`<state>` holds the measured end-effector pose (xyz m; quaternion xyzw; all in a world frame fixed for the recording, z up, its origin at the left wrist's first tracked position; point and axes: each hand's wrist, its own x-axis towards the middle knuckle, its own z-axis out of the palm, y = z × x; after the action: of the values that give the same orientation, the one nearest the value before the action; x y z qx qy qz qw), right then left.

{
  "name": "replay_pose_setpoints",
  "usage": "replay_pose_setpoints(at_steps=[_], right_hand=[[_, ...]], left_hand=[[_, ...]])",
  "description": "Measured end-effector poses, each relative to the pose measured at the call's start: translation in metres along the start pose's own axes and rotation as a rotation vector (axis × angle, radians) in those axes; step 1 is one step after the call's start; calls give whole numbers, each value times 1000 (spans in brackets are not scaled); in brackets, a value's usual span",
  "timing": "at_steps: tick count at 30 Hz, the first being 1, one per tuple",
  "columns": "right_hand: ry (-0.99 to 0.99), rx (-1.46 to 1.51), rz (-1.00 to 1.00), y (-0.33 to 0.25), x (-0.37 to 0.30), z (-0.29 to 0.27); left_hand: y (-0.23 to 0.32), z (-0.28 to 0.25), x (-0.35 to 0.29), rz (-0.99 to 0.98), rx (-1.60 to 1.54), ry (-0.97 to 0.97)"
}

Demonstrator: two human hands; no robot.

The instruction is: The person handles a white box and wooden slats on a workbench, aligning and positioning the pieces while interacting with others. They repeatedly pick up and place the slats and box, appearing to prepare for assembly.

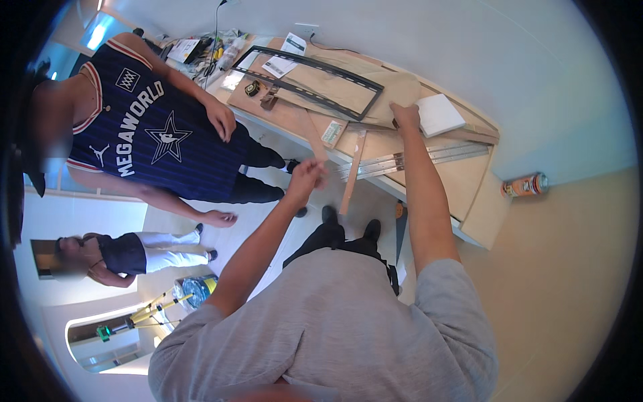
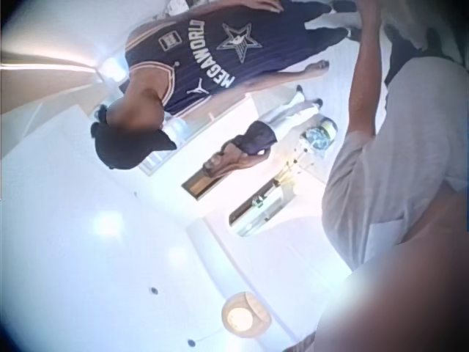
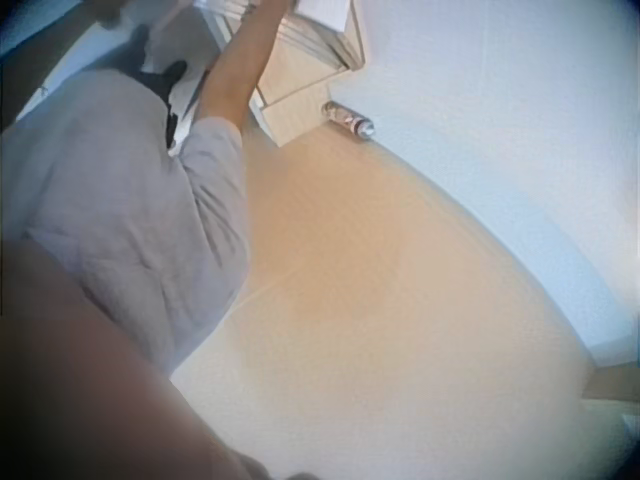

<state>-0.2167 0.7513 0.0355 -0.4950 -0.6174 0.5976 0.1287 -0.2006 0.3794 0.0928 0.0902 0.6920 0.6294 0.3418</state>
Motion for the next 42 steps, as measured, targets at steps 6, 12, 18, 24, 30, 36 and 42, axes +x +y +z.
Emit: replay_pose_setpoints(at_steps=[6,12,18,24,30,36,42], right_hand=[[52,-243,-93,23,22,-4],[50,-150,-218,24,5,-10],[-45,323,-163,-3,-8,-6],[-12,520,-111,-18,-44,-78],[226,466,-108,44,-137,-248],[380,727,74,120,-242,-348],[199,1021,-92,149,-255,-322]], left_hand=[[35,51,107,580,998,181],[61,98,173,527,1392,161],[77,98,195,638,1436,19],[118,91,204,519,1315,-1],[118,95,221,521,1397,47],[86,109,247,473,1431,-21],[71,97,219,562,1350,35]])
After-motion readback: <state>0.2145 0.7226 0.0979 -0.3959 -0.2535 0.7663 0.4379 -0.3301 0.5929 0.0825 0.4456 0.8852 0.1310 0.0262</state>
